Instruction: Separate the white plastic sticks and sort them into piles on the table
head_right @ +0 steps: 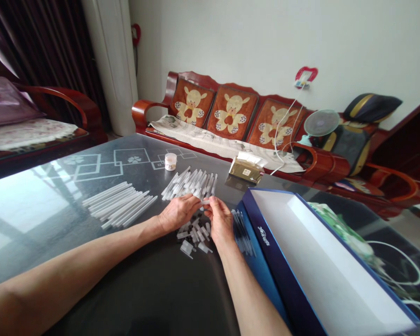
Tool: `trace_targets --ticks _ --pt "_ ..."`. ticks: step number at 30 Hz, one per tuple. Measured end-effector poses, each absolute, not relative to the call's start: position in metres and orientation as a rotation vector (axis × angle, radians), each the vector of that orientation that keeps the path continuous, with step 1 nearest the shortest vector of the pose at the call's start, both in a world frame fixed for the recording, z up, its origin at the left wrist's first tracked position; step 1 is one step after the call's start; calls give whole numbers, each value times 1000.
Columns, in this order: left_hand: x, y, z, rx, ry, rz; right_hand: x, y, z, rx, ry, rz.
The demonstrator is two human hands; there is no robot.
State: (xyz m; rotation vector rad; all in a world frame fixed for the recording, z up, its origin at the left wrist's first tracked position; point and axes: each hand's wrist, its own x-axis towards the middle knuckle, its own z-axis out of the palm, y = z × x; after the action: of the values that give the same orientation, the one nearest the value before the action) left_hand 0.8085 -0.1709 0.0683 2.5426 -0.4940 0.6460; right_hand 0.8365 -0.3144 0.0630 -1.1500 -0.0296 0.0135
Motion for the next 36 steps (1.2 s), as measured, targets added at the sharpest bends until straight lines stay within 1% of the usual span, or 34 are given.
trace_targets --ticks 2,4,9,11,13,17,19,23,25,28,36 --pt "810 -171 70 2426 -506 602 837 -317 63 -1171 -50 17" --pt "810 -169 76 2320 -479 489 838 -318 62 -1176 -73 27" --pt "811 -163 90 1936 -275 -132 839 -322 63 -1164 -180 98" --pt "812 -163 91 1843 -204 -237 839 -322 63 -1138 -208 135" --pt "812 -166 88 1906 -202 -152 840 -321 62 -1094 -176 155" --pt "809 -177 77 2212 -260 276 840 -316 59 -1011 -59 155" --pt "807 -180 73 2313 -270 428 840 -314 58 -995 -30 145" --pt "806 -181 68 2428 -296 607 838 -311 60 -989 39 117" --pt "805 -180 70 2435 -301 599 838 -311 61 -992 41 90" --pt "805 -179 76 2343 -257 430 838 -310 61 -996 10 55" --pt "813 -168 88 1694 -65 -327 844 -320 62 -948 -60 106"
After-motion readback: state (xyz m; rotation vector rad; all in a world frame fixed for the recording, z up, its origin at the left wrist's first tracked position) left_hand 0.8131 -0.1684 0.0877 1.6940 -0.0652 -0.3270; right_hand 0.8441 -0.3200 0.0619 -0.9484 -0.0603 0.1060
